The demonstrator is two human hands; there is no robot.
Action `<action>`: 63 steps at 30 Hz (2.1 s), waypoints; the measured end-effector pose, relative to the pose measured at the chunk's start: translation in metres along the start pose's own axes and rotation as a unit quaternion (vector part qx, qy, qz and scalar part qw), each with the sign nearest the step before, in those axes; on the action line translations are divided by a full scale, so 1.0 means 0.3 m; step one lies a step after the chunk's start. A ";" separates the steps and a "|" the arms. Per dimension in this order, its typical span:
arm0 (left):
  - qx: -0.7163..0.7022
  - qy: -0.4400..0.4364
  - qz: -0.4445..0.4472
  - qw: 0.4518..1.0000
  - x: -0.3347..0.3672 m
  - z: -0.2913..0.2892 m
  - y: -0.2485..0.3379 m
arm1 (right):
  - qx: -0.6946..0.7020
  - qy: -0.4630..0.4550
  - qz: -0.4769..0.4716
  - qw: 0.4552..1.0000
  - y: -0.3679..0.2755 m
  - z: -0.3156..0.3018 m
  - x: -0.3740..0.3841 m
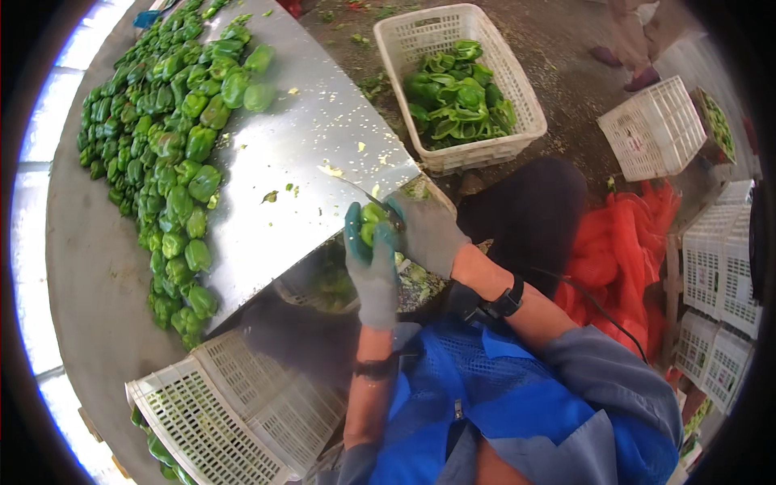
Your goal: The person uses shears to cut green peppers, removing the stems and seeds, and places the cut peppers into a crate.
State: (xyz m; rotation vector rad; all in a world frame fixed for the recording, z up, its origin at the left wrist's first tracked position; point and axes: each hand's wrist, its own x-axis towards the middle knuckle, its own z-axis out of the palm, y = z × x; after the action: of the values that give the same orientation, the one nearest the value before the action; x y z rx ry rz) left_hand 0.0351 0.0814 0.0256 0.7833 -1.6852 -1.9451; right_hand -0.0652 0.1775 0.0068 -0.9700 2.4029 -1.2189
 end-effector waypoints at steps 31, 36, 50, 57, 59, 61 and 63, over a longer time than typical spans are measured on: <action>-0.226 0.029 -0.107 0.968 0.036 -0.207 -0.024 | -0.039 -0.149 -0.209 0.966 -0.066 0.072 -0.007; 0.139 0.041 0.007 0.989 0.031 -0.314 -0.036 | 0.057 -0.130 -0.123 0.982 -0.162 0.086 0.118; 0.198 0.139 0.097 0.965 0.612 -0.592 0.110 | 0.332 -0.142 0.165 0.918 -0.100 -0.115 0.518; 0.565 0.081 0.259 0.779 1.244 -0.584 0.286 | -0.063 0.073 0.159 0.982 0.376 -0.526 0.659; 0.615 0.075 0.307 0.722 1.419 -0.596 0.313 | -0.089 0.098 0.185 0.974 0.345 -0.543 0.812; 0.662 0.139 0.296 0.674 1.577 -0.633 0.308 | 0.104 0.147 0.186 0.966 0.283 -0.458 1.029; 0.667 0.148 0.261 0.682 1.714 -0.590 0.369 | 0.094 0.187 0.081 0.975 0.302 -0.330 1.238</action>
State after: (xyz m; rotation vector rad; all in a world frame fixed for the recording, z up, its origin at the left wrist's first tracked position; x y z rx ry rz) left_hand -0.2292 -0.4060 0.0533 0.7892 -2.5403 0.0728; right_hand -0.4294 0.0251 0.0145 -0.5130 2.5137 -1.6504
